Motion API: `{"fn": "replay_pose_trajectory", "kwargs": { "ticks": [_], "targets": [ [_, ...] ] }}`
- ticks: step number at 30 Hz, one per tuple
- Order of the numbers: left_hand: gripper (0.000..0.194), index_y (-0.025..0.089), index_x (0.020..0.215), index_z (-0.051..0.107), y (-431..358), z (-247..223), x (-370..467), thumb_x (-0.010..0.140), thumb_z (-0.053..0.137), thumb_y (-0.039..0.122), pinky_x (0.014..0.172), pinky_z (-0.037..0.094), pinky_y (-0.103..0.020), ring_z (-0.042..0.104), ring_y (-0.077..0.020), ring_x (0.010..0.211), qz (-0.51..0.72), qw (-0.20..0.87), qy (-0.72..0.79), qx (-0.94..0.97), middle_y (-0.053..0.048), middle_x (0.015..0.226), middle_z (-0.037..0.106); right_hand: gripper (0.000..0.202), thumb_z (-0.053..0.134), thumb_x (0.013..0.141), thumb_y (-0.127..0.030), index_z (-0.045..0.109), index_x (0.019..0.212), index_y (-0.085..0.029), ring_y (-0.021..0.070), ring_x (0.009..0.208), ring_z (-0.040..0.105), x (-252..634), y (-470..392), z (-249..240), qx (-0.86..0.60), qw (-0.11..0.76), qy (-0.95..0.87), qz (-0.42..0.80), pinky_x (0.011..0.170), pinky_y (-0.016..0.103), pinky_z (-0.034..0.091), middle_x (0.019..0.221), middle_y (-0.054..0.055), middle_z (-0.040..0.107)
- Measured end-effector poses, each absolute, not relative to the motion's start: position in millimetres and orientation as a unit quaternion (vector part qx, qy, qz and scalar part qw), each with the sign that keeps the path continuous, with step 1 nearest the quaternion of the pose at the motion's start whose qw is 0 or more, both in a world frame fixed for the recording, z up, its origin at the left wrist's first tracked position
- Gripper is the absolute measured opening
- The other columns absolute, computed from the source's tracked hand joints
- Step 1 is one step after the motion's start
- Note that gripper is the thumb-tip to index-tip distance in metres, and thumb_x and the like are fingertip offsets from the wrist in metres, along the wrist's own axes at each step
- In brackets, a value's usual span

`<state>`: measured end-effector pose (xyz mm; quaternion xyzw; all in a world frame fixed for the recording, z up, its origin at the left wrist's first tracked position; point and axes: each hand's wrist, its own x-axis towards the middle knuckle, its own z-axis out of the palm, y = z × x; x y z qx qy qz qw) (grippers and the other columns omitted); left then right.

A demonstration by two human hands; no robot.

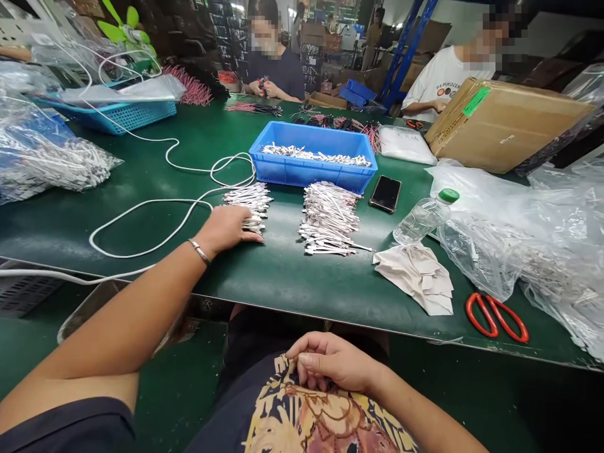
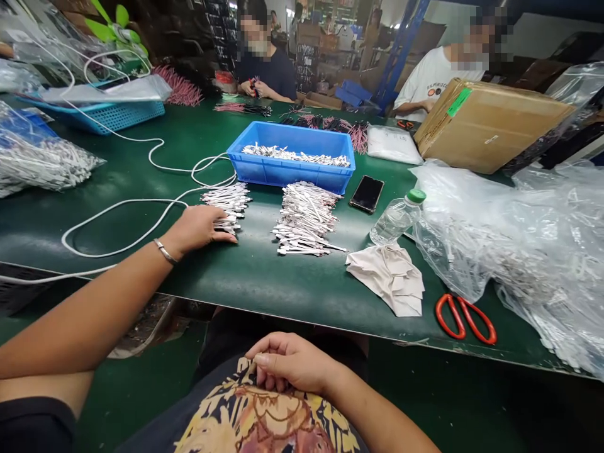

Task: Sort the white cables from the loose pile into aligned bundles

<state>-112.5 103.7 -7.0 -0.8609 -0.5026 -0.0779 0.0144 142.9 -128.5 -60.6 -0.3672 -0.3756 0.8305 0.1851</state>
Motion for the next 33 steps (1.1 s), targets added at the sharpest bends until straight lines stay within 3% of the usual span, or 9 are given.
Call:
{"fn": "replay_pose_trajectory", "kwargs": {
  "ticks": [4, 7, 12, 18, 21, 25, 27, 30, 33],
  "targets": [
    [0.071, 0.017, 0.107, 0.058, 114.7, -13.9, -121.1, 0.056, 0.065, 0.066, 0.089, 0.033, -0.038, 0.05, -0.0316, 0.105, -0.145, 0.066, -0.505, -0.849, -0.013, 0.111, 0.06, 0.047, 0.064, 0.073, -0.052, 0.06, 0.102, -0.015, 0.0046, 0.05, 0.046, 146.0, -127.2, -61.4, -0.361, 0.184, -0.378, 0.833, 0.048, 0.018, 0.036, 0.071, 0.0, 0.059],
    [0.062, 0.016, 0.111, 0.056, 104.7, -12.5, -94.5, 0.067, 0.062, 0.059, 0.094, 0.032, -0.04, 0.048, -0.0295, 0.109, -0.18, 0.033, -0.471, -0.863, -0.013, 0.115, 0.059, 0.047, 0.064, 0.074, -0.051, 0.06, 0.105, -0.015, 0.0053, 0.055, 0.049, 148.0, -126.5, -61.2, -0.343, 0.187, -0.388, 0.835, 0.052, 0.019, 0.037, 0.074, 0.001, 0.059],
    [0.03, 0.014, 0.104, 0.058, 67.3, 0.7, -12.8, 0.086, 0.045, 0.035, 0.088, 0.037, -0.035, 0.052, -0.023, 0.099, -0.17, -0.01, -0.341, -0.925, -0.011, 0.103, 0.062, 0.049, 0.065, 0.073, -0.052, 0.062, 0.106, -0.016, 0.0052, 0.055, 0.049, 149.6, -126.4, -59.8, -0.337, 0.186, -0.399, 0.832, 0.052, 0.019, 0.037, 0.074, 0.001, 0.059],
    [0.02, 0.011, 0.093, 0.059, 55.8, 1.2, 51.3, 0.075, 0.053, 0.019, 0.078, 0.038, -0.037, 0.053, -0.0273, 0.094, -0.033, 0.032, -0.325, -0.945, -0.015, 0.095, 0.062, 0.054, 0.063, 0.072, -0.056, 0.061, 0.106, -0.015, 0.0054, 0.054, 0.048, 155.2, -130.0, -59.6, -0.349, 0.206, -0.398, 0.823, 0.053, 0.02, 0.038, 0.074, 0.001, 0.059],
    [0.021, 0.01, 0.088, 0.059, 68.6, -4.8, 62.6, 0.07, 0.051, 0.01, 0.076, 0.037, -0.037, 0.054, -0.0275, 0.091, -0.034, 0.043, -0.348, -0.936, -0.016, 0.091, 0.062, 0.053, 0.064, 0.072, -0.056, 0.062, 0.105, -0.015, 0.0052, 0.053, 0.048, 155.4, -134.2, -61.7, -0.354, 0.212, -0.395, 0.821, 0.051, 0.019, 0.037, 0.073, 0.001, 0.059],
    [0.023, 0.011, 0.089, 0.059, 77.5, -8.1, 61.6, 0.068, 0.053, 0.015, 0.075, 0.037, -0.037, 0.054, -0.0278, 0.089, -0.056, 0.044, -0.358, -0.931, -0.015, 0.089, 0.062, 0.048, 0.061, 0.075, -0.054, 0.061, 0.103, -0.015, 0.0078, 0.056, 0.052, 158.6, -137.9, -56.3, -0.378, 0.234, -0.408, 0.798, 0.051, 0.02, 0.04, 0.071, 0.002, 0.061],
    [0.022, 0.013, 0.089, 0.058, 76.5, -9.1, 57.5, 0.069, 0.053, 0.018, 0.075, 0.037, -0.037, 0.055, -0.0272, 0.089, -0.067, 0.043, -0.364, -0.928, -0.013, 0.089, 0.062, 0.041, 0.056, 0.081, -0.05, 0.062, 0.103, -0.016, 0.0109, 0.06, 0.056, 168.2, -132.7, -43.5, -0.413, 0.279, -0.465, 0.732, 0.056, 0.024, 0.044, 0.073, 0.004, 0.063],
    [0.019, 0.013, 0.089, 0.058, 71.1, -11.6, 52.5, 0.072, 0.051, 0.019, 0.074, 0.038, -0.036, 0.055, -0.0261, 0.087, -0.079, 0.039, -0.376, -0.923, -0.012, 0.088, 0.062, 0.029, 0.052, 0.086, -0.04, 0.064, 0.101, -0.018, 0.0145, 0.074, 0.059, 193.4, -108.9, -13.7, -0.486, 0.354, -0.624, 0.499, 0.07, 0.028, 0.046, 0.088, 0.007, 0.065],
    [0.016, 0.014, 0.087, 0.057, 63.8, -13.9, 50.8, 0.072, 0.052, 0.017, 0.074, 0.039, -0.036, 0.053, -0.0271, 0.091, -0.09, 0.039, -0.387, -0.917, -0.013, 0.09, 0.061, 0.027, 0.05, 0.088, -0.032, 0.06, 0.108, -0.018, 0.0174, 0.087, 0.058, 218.5, -69.5, 13.2, -0.568, 0.301, -0.724, 0.249, 0.082, 0.031, 0.043, 0.096, 0.007, 0.064]
  ]
}}
